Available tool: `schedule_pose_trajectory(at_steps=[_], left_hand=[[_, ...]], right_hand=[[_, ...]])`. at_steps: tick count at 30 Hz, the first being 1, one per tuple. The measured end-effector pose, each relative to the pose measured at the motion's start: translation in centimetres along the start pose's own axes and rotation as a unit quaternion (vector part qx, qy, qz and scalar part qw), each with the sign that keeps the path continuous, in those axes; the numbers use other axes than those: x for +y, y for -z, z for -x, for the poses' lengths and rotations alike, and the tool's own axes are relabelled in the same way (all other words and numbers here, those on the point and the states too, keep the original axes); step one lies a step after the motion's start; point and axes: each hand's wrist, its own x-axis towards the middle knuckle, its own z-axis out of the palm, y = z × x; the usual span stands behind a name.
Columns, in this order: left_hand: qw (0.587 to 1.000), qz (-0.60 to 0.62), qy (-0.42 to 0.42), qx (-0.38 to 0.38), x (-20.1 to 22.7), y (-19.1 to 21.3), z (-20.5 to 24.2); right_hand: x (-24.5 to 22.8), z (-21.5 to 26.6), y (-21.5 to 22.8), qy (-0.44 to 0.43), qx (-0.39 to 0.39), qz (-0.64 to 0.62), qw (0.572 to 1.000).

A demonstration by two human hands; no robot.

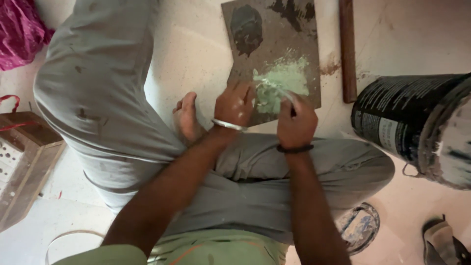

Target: The recorder is mixing and preparing putty or wall filler on a board using hands and small tools.

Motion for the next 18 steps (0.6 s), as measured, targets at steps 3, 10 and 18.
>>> schedule_pose_trajectory(at_steps=[3, 10, 18], left_hand=[[0.999, 0.023, 0.026, 0.015, -0.2, 0.0, -0.2], [0.998, 0.038, 0.040, 0.000, -0.1, 0.5, -0.7], [0.998, 0.045, 0.040, -0.008, 0.6, 0.7, -0.8]], right_hand=[[1.6, 2.5, -1.4, 0.059, 0.060, 0.052, 0.995], [-1.6, 2.7, -0.7, 0.083, 0.049, 0.133, 0.986], [1.6, 4.1, -4.1, -0.258, 0.104, -0.047, 0.959]])
